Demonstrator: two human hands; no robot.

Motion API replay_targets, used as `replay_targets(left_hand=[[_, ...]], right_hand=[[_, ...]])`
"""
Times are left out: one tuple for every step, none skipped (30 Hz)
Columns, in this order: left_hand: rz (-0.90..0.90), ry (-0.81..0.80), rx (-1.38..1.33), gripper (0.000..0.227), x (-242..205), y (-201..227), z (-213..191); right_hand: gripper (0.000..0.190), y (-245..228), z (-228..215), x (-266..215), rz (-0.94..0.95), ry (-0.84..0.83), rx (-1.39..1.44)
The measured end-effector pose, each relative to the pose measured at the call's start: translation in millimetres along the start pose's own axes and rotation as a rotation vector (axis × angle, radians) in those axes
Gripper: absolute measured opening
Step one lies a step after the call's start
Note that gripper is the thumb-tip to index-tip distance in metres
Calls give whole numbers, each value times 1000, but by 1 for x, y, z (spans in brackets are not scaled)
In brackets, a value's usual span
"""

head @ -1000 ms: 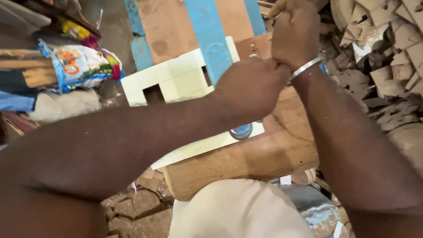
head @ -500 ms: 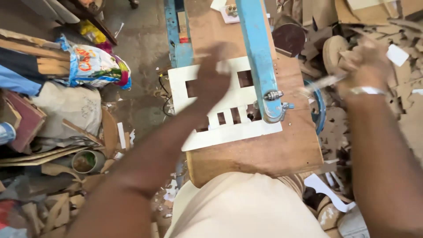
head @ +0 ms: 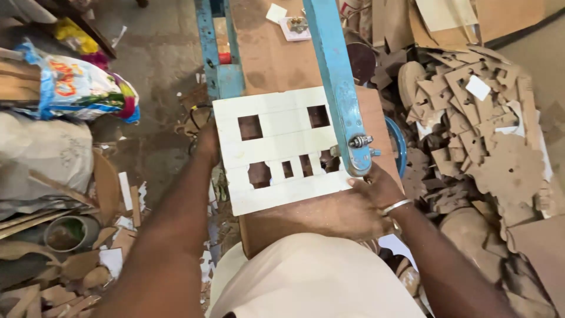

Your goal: The recorder is using a blue industrial machine, likely a scroll saw or fret saw, to shape and process holes in a white rectangular panel.

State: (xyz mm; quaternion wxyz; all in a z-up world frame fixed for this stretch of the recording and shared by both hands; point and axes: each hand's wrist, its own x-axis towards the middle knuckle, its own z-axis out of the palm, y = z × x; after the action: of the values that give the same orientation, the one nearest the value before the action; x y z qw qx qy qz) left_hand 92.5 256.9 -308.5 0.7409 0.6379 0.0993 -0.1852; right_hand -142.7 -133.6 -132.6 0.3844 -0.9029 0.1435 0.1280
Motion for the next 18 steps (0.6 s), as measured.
replay_targets(left_hand=[[-5,-4,-3,41,-1,3,2],[-147,5,-225,39,-2,7,3],[-289,18,-444,36,-4,11,2],[-294,18,-445,36,-4,6,1],[-269,32,-452,33,-4,2,-1],[-243,46,-458,29,-4,-3,-2],[-249,43,-461,29,-1,-8,-3],[-221,85,-403,27,1,-13,-5],[-189,130,-347,26,3,-16,-7],[-190,129,-350,26,7,-19,-7],[-165,176,-250,26,10,-21,-9],[-139,223,-149,27,13,-23,-11],[-135,227,-152,27,21,-19,-13],[-177,297,-56,31,29,-16,-15],[-216,367,38,35,38,-11,-16],[-211,370,34,35,30,8,-17],[-131,349,-79,39,22,26,-16],[-50,326,-191,43,13,44,-14]], right_hand=[[57,1,0,1,6,0,-4],[57,2,0,2,19,-7,-23],[58,2,2,3,30,-17,-40],[58,4,3,3,35,-19,-41],[57,7,4,3,32,-26,-49],[56,9,5,3,28,-32,-56],[56,12,6,2,34,-32,-59],[54,16,7,1,36,-29,-60],[53,19,8,2,33,-27,-61],[53,16,8,0,34,-27,-64],[52,12,8,0,55,-18,-81],[51,9,9,-1,76,-8,-98],[51,11,11,-1,71,-9,-100],[50,14,12,-1,110,-7,-134],[50,17,13,0,148,-3,-168],[50,18,16,2,142,-2,-170],[50,21,18,2,176,7,-151],[50,24,20,3,210,16,-131]])
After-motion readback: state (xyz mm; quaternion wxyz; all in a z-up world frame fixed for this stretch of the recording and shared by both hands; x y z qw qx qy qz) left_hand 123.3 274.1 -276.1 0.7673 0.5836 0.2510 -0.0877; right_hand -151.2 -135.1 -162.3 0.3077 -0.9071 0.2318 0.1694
